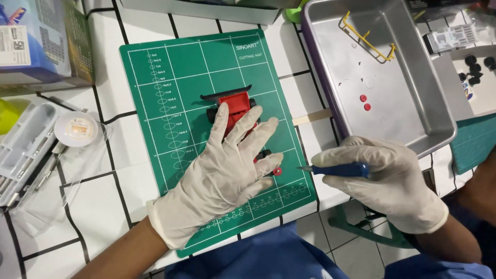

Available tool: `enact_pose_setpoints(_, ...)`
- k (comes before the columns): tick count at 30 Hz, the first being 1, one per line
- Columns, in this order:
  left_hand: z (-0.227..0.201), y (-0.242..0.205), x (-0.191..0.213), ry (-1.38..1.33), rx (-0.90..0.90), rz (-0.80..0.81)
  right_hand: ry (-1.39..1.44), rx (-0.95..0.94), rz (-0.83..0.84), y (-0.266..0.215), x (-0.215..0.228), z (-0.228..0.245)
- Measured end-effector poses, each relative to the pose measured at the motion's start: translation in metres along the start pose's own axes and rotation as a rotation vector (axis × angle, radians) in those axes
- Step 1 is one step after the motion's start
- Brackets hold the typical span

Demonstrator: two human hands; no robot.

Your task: The person assembles a red toy car on a green cutting mat, attaching the body to the chassis and securing wheels with a screwdriver. They place small red caps onto the wheel hubs and tighten them using a blue-handled screwdriver.

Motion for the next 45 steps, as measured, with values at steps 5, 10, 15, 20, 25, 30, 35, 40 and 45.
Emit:
enact_pose_setpoints(5,0.016,0.003,-0.025,0.231,0.196,0.314,0.043,0.067,0.042,0.008,-0.021,-0.030)
enact_pose_setpoints(10,0.020,0.004,-0.026,0.308,0.127,0.325,-0.264,0.166,-0.001,0.012,-0.025,-0.029)
enact_pose_setpoints(15,0.024,0.001,-0.033,0.309,0.132,0.321,-0.244,0.252,0.019,0.013,-0.029,-0.037)
enact_pose_setpoints(20,0.031,-0.011,-0.040,0.306,0.022,0.021,-0.277,0.212,0.061,0.013,-0.028,-0.040)
enact_pose_setpoints(25,0.032,-0.001,-0.039,0.420,0.248,0.525,-0.303,0.281,0.073,0.013,-0.031,-0.033)
enact_pose_setpoints(30,0.028,0.001,-0.037,0.284,0.202,0.425,-0.237,0.298,0.089,0.016,-0.031,-0.025)
enact_pose_setpoints(35,0.020,0.003,-0.028,0.314,0.116,0.262,-0.191,0.295,0.133,0.020,-0.033,-0.021)
enact_pose_setpoints(40,0.023,0.006,-0.035,0.310,0.189,0.444,-0.202,0.302,0.155,0.023,-0.033,-0.017)
enact_pose_setpoints(45,0.016,0.015,-0.026,0.217,0.126,0.260,-0.209,0.202,0.253,0.033,-0.034,-0.001)
Point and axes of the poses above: each hand's wrist, its own y-axis towards the middle knuckle, its own x-axis out of the back of the hand, z = x × y, the point moved 8 cm from there along y, towards the middle knuckle, and after that the axes turned 7 degrees about -y, right-handed, at the moved point
